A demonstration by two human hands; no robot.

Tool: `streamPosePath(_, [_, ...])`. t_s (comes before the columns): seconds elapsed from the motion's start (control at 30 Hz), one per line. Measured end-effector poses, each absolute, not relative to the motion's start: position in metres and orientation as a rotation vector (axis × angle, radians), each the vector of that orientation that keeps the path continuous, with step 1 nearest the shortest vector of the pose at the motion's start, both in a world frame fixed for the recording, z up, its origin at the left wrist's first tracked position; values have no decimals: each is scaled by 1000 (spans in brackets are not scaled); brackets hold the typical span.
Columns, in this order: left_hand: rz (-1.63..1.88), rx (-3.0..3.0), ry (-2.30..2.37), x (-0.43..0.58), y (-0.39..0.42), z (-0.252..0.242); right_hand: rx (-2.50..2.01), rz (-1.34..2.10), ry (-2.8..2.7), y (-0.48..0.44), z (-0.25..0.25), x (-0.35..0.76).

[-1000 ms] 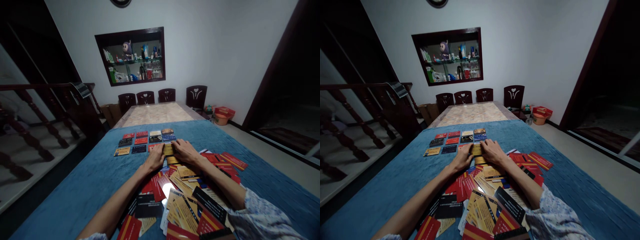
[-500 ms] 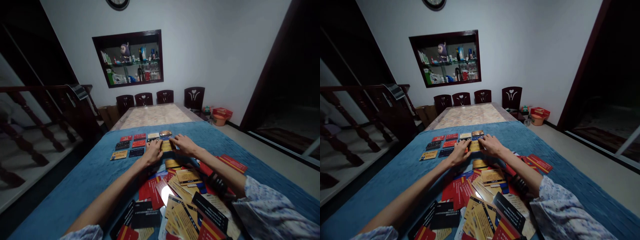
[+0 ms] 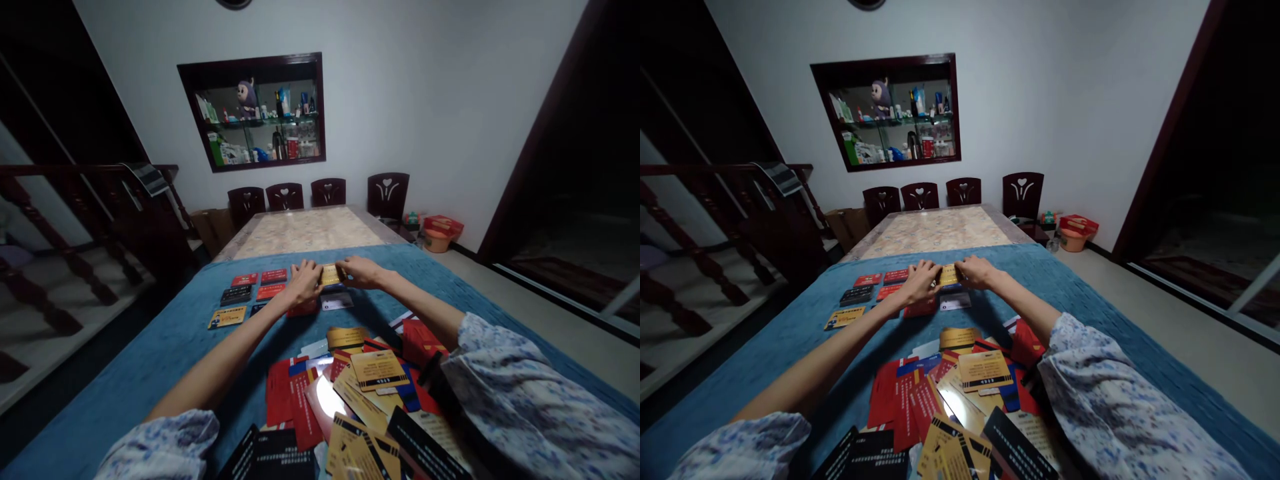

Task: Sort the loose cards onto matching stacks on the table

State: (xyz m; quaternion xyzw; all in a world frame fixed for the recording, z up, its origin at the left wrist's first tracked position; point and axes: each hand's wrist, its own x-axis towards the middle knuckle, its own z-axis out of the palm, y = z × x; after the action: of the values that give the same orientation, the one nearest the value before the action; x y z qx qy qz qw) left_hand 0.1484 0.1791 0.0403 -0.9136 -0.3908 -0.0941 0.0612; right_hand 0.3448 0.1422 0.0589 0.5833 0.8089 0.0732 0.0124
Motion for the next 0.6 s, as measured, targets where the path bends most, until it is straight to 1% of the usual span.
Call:
streamPosePath(0.23, [-206,-2739,-1205,166,214,42,1842,149,2479,176,63,353])
streamPosePath(0.6, [-113,-2771,-1291,183,251,33,1864,15,2450,221,49,359])
